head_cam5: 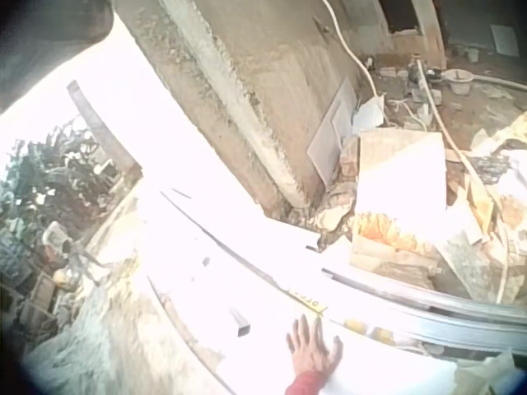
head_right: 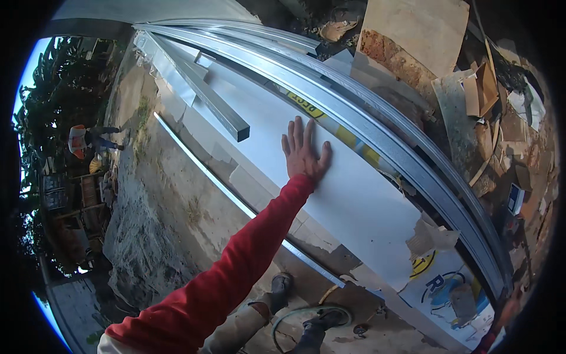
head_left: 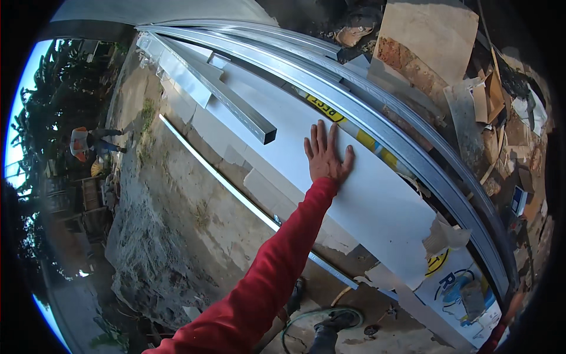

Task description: The person measures metal strips with a tape measure, marks them, and cuts them using shears at an outdoor renovation site.

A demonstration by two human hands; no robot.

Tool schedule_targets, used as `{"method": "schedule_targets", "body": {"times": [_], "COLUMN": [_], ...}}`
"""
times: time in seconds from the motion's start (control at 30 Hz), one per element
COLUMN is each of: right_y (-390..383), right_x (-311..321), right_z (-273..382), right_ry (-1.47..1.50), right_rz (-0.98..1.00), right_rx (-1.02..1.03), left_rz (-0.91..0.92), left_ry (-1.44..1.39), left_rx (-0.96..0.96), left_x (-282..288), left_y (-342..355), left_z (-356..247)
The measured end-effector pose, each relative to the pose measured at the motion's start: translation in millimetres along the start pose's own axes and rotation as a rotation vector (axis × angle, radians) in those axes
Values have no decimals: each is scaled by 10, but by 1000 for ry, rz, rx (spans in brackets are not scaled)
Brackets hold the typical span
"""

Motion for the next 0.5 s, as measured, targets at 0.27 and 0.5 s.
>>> {"method": "schedule_targets", "body": {"times": [0.27,0.5], "right_y": [1366,269], "right_x": [-856,884], "right_z": [1153,-327], "right_ry": [118,-180], "right_rz": [-108,-264], "right_rx": [-31,59], "left_rz": [-27,-177], "left_ry": [-26,-20], "left_rx": [-11,-26], "left_x": [48,-108], "left_y": [-20,-119], "left_z": [-14,99]}}
Point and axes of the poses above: each hand's wrist, its own y-axis towards the middle knuckle, its own x-axis out of the back of the hand, z = x × y, the point moved 6 cm from there along y, towards the middle knuckle, and after that the axes turned 13 degrees about y, right-handed, at the moved point
